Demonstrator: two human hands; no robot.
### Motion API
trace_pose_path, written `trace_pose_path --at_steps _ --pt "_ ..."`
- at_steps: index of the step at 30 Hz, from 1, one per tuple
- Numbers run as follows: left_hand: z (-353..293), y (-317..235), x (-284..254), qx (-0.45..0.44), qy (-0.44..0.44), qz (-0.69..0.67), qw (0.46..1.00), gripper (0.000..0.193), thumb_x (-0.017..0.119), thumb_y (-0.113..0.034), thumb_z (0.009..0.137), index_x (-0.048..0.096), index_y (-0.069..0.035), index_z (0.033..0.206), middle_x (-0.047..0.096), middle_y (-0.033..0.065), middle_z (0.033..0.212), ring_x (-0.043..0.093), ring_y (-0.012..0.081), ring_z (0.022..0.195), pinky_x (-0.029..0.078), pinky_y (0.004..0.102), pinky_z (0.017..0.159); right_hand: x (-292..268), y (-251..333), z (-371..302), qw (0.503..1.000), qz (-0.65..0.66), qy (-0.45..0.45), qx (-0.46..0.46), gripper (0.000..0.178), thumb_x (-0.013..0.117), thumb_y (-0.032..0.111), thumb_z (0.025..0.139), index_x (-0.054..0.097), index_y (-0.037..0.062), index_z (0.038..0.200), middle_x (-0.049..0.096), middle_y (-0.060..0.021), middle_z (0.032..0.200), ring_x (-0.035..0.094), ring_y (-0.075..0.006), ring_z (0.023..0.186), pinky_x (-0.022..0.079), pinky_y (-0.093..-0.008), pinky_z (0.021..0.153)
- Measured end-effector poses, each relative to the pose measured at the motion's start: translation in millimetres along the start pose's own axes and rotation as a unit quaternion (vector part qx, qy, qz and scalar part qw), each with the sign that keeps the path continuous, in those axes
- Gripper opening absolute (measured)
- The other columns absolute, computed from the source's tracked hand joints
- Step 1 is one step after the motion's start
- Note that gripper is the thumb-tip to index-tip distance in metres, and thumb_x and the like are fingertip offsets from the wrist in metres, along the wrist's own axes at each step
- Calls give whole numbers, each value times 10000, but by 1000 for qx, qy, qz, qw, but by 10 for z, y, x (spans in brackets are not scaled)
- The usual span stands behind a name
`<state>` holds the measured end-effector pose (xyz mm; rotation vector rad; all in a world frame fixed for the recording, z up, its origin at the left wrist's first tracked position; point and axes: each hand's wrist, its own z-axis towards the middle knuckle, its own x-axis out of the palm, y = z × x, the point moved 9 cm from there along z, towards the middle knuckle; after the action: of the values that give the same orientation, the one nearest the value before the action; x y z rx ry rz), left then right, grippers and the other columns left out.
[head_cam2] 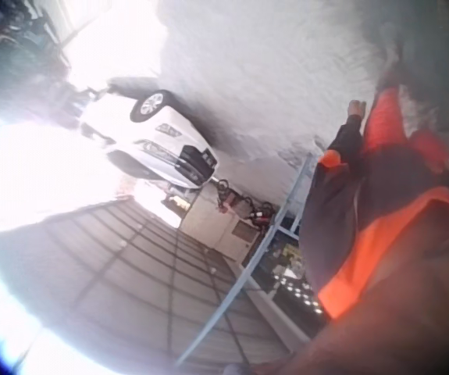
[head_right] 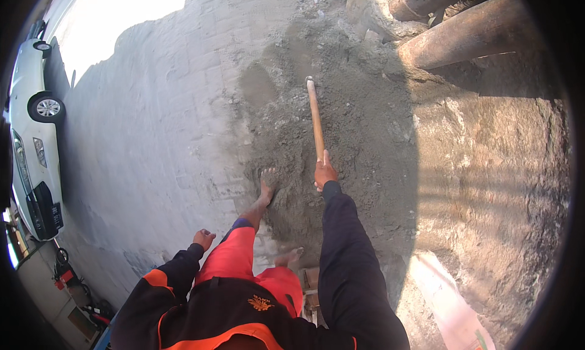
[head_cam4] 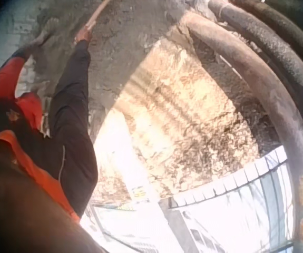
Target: The person uses a hoe to mix a pile of wet mortar on the ground and then pulls the mixture into a wooden trough.
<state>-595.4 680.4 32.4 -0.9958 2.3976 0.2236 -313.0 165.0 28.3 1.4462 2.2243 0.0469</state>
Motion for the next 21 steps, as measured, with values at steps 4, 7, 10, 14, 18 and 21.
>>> trace_pose_path --at_steps 4,7,10,14,18,21 --pt "21 -507 -236 77 -20 7 997 423 684 -365 799 686 36 935 704 220 898 671 368 894 518 427 794 532 -1134 -459 997 -73 3 -1 585 403 398 1010 166 380 1545 645 -127 950 610 -215 567 552 -393 512" --pt "76 -817 -242 111 4 -42 993 401 673 -354 811 678 37 902 699 217 849 671 366 852 514 433 763 887 -2124 -611 992 -119 -26 -11 603 419 399 1001 168 362 1548 650 -134 957 629 -232 605 557 -399 523" --pt "-12 -1078 -232 166 -6 -9 986 392 657 -350 825 668 37 889 691 220 848 664 372 845 510 438 752 717 -1996 -1069 995 -66 62 52 616 441 395 995 189 318 1552 640 -128 932 637 -227 635 551 -397 517" --pt "-288 -1928 108 286 -16 128 949 410 637 -366 842 660 26 959 674 235 978 649 413 889 514 460 794 85 -1631 -1394 996 -1 73 54 628 467 385 988 214 272 1551 628 -112 903 639 -218 643 554 -376 533" --pt "-775 -2612 691 330 18 225 916 564 688 -377 803 549 -28 1223 636 209 1150 587 393 1108 471 465 938 -361 -1617 -2377 997 2 78 6 607 493 358 982 294 167 1522 641 -136 931 646 -226 664 541 -392 575" --pt "-1448 -3320 1042 415 12 292 862 667 734 -350 776 473 -62 1318 542 181 1313 488 384 1253 415 484 1008 -676 -2320 -3047 992 -9 2 -127 574 518 339 973 377 98 1474 667 -201 981 653 -296 687 528 -434 657"
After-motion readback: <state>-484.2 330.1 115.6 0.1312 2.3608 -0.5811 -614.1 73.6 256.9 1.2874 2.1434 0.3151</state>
